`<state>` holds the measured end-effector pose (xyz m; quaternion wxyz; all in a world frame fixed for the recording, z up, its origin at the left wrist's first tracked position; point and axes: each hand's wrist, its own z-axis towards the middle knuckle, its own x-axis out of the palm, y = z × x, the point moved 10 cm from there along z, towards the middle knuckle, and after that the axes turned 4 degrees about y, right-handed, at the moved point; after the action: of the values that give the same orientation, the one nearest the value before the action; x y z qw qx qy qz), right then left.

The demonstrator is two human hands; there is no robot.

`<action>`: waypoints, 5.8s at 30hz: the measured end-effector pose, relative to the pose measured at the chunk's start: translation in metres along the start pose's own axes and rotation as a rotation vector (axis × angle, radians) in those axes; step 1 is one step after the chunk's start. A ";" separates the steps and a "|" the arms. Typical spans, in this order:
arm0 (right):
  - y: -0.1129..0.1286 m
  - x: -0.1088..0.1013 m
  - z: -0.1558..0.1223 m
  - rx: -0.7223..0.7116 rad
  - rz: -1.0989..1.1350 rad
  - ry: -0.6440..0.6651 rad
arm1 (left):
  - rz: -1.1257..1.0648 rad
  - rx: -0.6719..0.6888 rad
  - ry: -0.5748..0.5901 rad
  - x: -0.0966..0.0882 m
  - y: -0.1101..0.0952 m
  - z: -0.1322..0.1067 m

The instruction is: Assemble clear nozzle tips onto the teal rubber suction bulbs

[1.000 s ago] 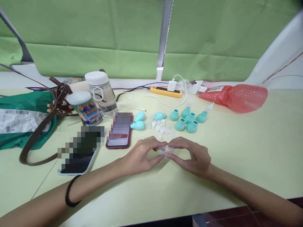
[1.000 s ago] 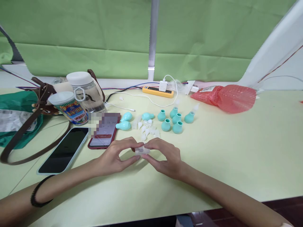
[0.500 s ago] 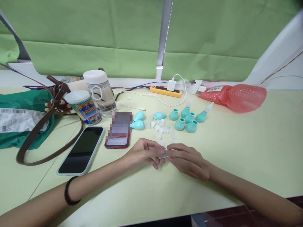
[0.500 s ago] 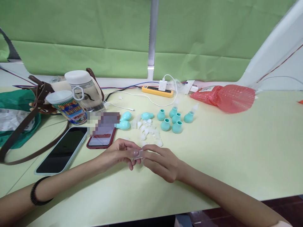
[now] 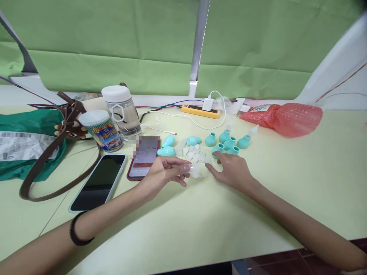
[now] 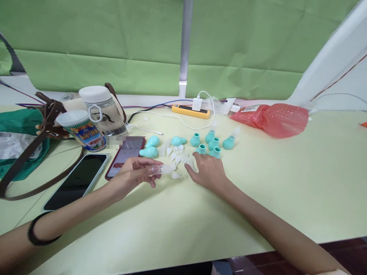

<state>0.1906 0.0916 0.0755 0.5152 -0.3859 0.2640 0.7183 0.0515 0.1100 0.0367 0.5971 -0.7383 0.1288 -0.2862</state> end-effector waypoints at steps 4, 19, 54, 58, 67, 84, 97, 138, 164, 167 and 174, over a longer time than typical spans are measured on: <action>-0.012 -0.015 0.004 0.026 -0.096 -0.120 | -0.025 0.002 0.037 0.003 -0.001 0.000; -0.040 -0.001 0.010 0.151 0.032 -0.046 | -0.109 -0.065 0.103 0.011 0.009 0.000; 0.040 -0.013 -0.014 -0.072 0.692 0.104 | 0.202 0.048 0.072 0.023 0.008 -0.007; 0.039 -0.011 -0.012 -0.002 0.783 0.152 | 0.291 0.137 0.057 0.026 0.000 -0.011; 0.046 0.001 -0.014 0.078 1.009 0.302 | 0.579 0.252 0.142 0.035 -0.015 -0.015; -0.012 0.004 -0.009 0.385 1.378 0.040 | 1.804 0.594 0.169 0.049 -0.007 -0.003; 0.010 0.013 -0.014 0.324 1.389 0.182 | 1.701 0.775 0.040 0.067 -0.013 -0.010; 0.040 -0.027 -0.011 -0.021 0.719 0.052 | 0.313 0.044 0.054 0.014 -0.011 0.008; 0.008 -0.050 0.028 -0.024 0.735 0.022 | 0.352 0.245 -0.111 0.014 -0.050 -0.013; -0.030 -0.047 0.057 0.124 0.736 -0.028 | 0.400 0.239 -0.161 0.010 -0.062 -0.016; -0.074 0.007 0.133 0.268 0.492 0.026 | 0.482 0.227 -0.271 0.000 -0.072 -0.020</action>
<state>0.2219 0.2229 0.1463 0.3683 -0.2478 0.4490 0.7755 0.0290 0.1123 0.1077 0.7383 -0.6463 0.1868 -0.0476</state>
